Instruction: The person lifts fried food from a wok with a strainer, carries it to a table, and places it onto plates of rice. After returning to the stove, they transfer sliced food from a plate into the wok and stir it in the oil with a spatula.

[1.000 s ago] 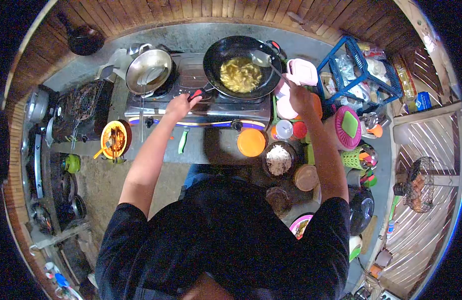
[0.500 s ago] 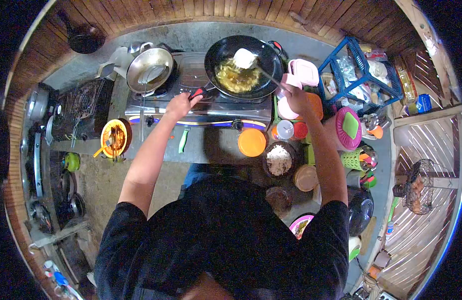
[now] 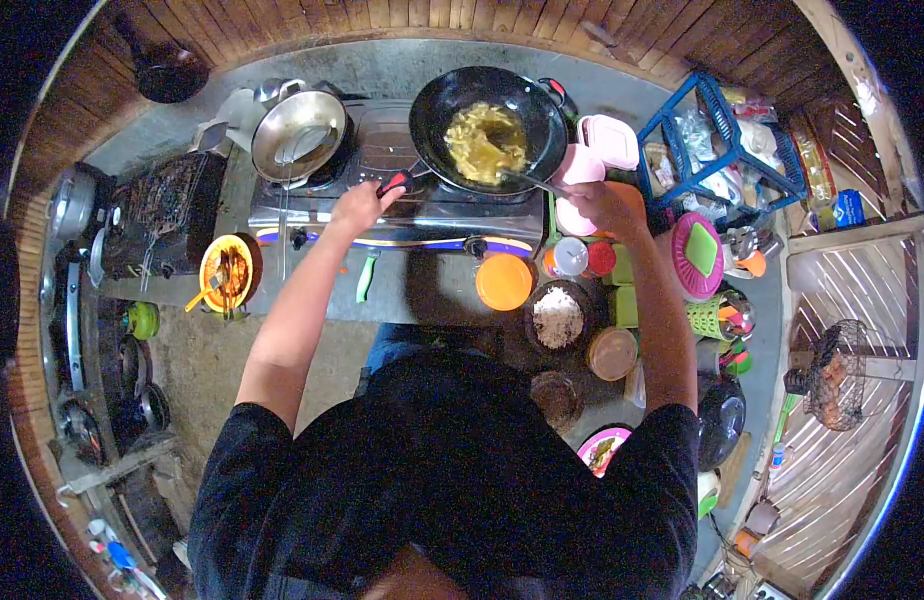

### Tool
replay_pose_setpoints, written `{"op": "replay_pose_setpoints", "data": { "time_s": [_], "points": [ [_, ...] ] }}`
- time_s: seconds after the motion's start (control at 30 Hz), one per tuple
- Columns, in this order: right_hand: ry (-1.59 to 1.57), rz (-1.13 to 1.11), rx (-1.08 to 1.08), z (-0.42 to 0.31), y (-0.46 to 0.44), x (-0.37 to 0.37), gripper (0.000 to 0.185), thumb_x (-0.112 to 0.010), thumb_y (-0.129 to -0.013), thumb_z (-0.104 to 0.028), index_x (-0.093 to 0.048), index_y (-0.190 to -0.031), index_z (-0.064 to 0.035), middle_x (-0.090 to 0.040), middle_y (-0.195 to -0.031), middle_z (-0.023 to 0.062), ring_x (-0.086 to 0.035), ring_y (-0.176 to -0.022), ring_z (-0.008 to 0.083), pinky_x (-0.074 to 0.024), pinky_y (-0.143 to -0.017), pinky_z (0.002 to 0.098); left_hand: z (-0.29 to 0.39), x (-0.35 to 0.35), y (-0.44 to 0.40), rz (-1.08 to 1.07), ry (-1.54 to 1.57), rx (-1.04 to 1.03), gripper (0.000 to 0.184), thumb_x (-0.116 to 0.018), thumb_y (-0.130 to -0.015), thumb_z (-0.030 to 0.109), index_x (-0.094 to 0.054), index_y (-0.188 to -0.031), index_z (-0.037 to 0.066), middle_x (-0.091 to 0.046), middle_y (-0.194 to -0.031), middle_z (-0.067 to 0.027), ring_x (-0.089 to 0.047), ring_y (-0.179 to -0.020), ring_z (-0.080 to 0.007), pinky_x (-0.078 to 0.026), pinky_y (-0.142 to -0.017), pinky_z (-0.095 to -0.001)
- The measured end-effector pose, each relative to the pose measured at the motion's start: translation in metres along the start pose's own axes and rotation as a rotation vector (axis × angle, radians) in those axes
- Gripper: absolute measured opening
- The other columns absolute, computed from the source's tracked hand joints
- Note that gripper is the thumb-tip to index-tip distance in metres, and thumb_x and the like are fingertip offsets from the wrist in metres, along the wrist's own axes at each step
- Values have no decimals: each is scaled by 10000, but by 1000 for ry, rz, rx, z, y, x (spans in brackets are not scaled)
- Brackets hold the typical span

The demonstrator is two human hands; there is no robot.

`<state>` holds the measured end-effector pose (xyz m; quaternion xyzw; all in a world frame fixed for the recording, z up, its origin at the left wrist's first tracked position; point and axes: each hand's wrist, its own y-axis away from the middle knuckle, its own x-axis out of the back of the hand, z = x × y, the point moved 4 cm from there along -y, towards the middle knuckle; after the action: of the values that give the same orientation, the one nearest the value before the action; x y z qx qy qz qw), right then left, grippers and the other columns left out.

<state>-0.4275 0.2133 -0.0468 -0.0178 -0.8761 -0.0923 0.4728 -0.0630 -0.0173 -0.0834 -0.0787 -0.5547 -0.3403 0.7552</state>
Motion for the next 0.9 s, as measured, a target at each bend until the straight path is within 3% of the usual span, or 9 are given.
{"op": "replay_pose_setpoints", "data": {
  "time_s": [0.1,0.2,0.27,0.37,0.5,0.73,0.8,0.83,0.9],
  "points": [
    [-258,37,-57,6,-3,-10,327,-543,-899,-172,-615,-1184,-27,-574,-712,49,-512,-653,90,-428,-596,270,0,0,0,4,-7,4,701,-443,-861,678,-647,-1049,33,-656,-1016,-241,-625,-998,-375,-491,-873,-457],
    [-132,253,14,30,-18,-15,333,-534,-906,-186,-605,-1190,-28,-523,-685,34,-467,-625,86,-404,-576,264,3,4,3,-4,-9,20,714,-438,-859,684,-646,-1056,30,-656,-1022,-238,-624,-1003,-372,-491,-874,-454],
    [42,309,46,-6,-13,3,315,-517,-915,-184,-603,-1176,-28,-588,-729,99,-555,-655,162,-446,-609,317,4,5,5,-18,-11,31,721,-434,-858,688,-645,-1060,28,-655,-1025,-237,-622,-1006,-371,-491,-875,-453],
    [223,414,-151,-31,-14,15,276,-483,-916,-149,-599,-1136,-31,-640,-917,248,-619,-874,403,-477,-762,480,3,3,3,14,-31,15,727,-425,-860,689,-645,-1046,22,-655,-1022,-238,-622,-1003,-371,-491,-877,-453],
    [389,516,-58,-24,-21,4,282,-496,-898,-105,-601,-1147,-27,-637,-955,252,-609,-899,412,-477,-778,476,5,5,4,22,-32,16,721,-433,-857,689,-646,-1038,25,-659,-1006,-239,-626,-992,-375,-493,-873,-456],
    [-193,289,-50,-7,-41,-36,343,-572,-908,-169,-596,-1221,-31,-695,-930,164,-675,-856,280,-495,-755,397,5,4,3,10,-8,24,709,-451,-850,688,-648,-1035,32,-659,-1008,-239,-625,-993,-384,-492,-873,-463],
    [-385,31,-417,-22,-32,-31,337,-566,-913,-169,-596,-1218,-28,-700,-933,158,-668,-855,227,-488,-762,351,3,2,3,16,-13,27,710,-451,-850,688,-647,-1037,32,-659,-1012,-238,-624,-996,-385,-491,-875,-464],
    [-385,32,-417,-12,-32,-35,337,-566,-913,-169,-596,-1218,-28,-700,-933,158,-668,-855,227,-488,-762,351,2,1,3,18,-24,28,711,-449,-850,689,-646,-1043,33,-658,-1019,-237,-624,-998,-385,-490,-878,-464],
    [-279,170,-25,-5,-34,-30,311,-547,-911,-151,-612,-1190,-29,-694,-874,176,-679,-777,256,-507,-688,369,2,2,2,23,-34,28,713,-447,-850,690,-645,-1049,35,-657,-1025,-236,-623,-1000,-385,-489,-881,-465]
  ]
}}
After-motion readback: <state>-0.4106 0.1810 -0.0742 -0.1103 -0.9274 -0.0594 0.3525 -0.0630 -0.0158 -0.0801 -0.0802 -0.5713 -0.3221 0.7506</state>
